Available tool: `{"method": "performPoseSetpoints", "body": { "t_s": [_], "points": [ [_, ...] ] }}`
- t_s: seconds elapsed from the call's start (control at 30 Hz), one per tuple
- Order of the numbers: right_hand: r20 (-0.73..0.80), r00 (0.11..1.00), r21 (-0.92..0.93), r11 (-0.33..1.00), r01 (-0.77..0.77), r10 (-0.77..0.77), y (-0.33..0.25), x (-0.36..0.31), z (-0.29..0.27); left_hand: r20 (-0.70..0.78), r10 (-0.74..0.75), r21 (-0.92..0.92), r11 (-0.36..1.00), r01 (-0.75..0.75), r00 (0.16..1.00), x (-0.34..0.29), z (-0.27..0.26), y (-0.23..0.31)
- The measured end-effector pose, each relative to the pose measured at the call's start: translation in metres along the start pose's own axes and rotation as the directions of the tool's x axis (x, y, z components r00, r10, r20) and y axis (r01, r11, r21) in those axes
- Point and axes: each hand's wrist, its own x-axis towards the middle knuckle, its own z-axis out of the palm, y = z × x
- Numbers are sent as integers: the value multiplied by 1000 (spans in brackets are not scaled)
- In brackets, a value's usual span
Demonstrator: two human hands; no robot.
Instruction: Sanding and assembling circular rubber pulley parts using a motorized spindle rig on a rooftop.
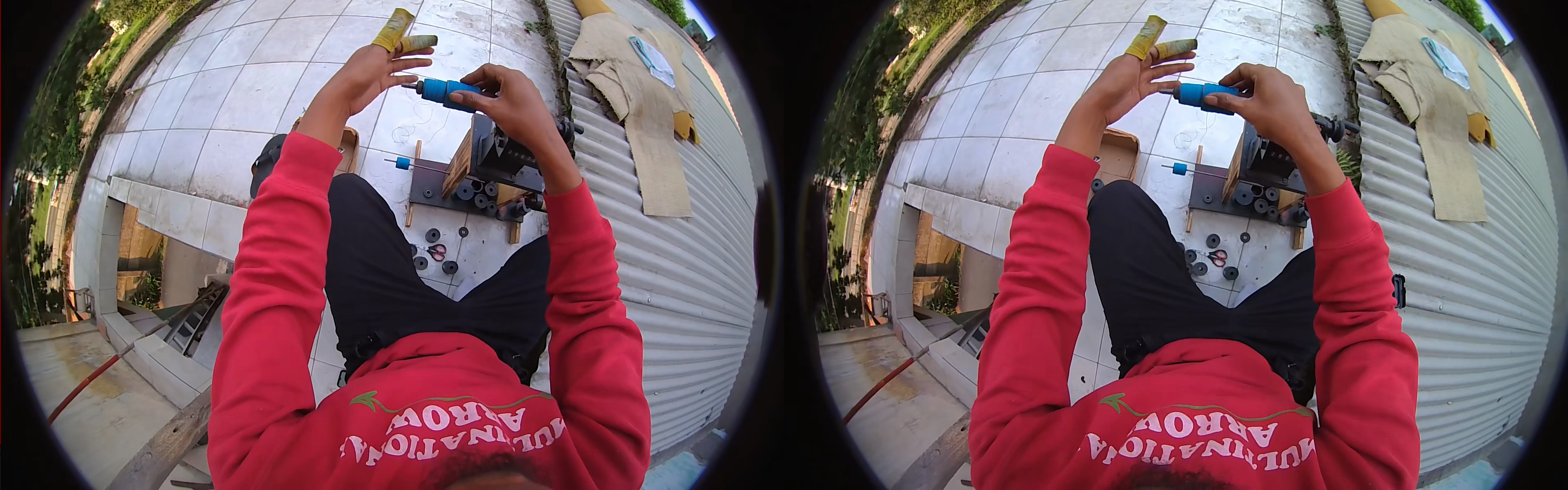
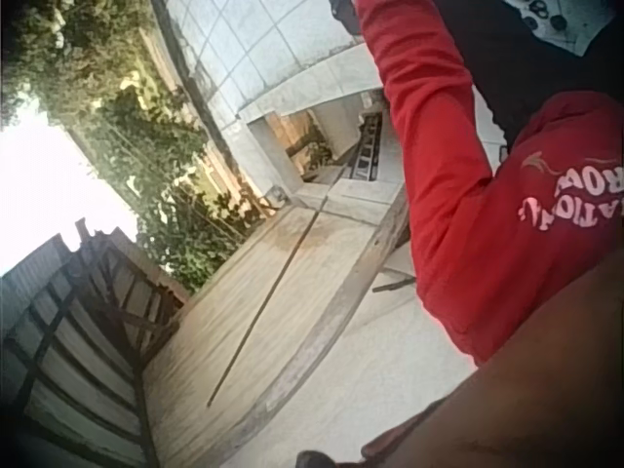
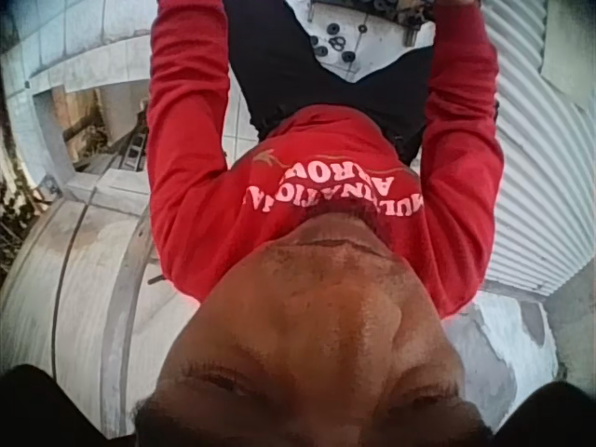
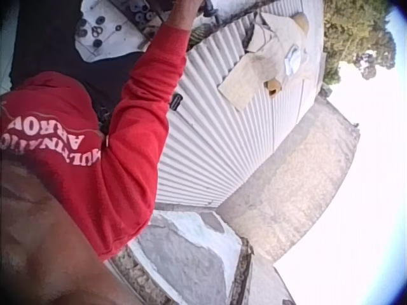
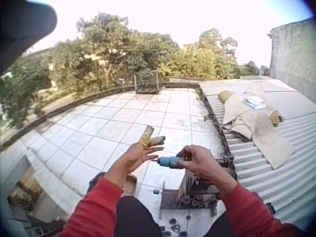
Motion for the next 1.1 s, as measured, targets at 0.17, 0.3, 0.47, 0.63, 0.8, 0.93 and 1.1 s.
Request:
{"method": "performPoseSetpoints", "body": {
  "t_s": [0.17,0.3,0.47,0.63,0.8,0.93,1.1],
  "points": [
    [42,999,7,999,-33,32,-12,1,1,-374,-198,263,914,308,906,18,-70,-129],
    [78,996,88,995,-48,42,-12,2,2,-4,-279,897,423,127,960,-12,-96,-241],
    [64,993,102,989,-109,102,-2,-5,-3,130,-249,912,411,-17,960,-13,-50,-289],
    [75,994,164,982,-90,78,-5,-2,-3,129,-230,956,286,-59,965,-6,-25,-307],
    [64,996,135,989,-67,59,-8,-2,-1,102,-332,969,247,-18,938,1,-6,-305],
    [68,996,137,988,-69,60,-9,-1,0,114,-292,993,50,-104,950,-8,-14,-293],
    [100,994,170,984,-59,43,-9,6,-2,1,-153,953,301,46,988,-22,-42,-230]
  ]
}}
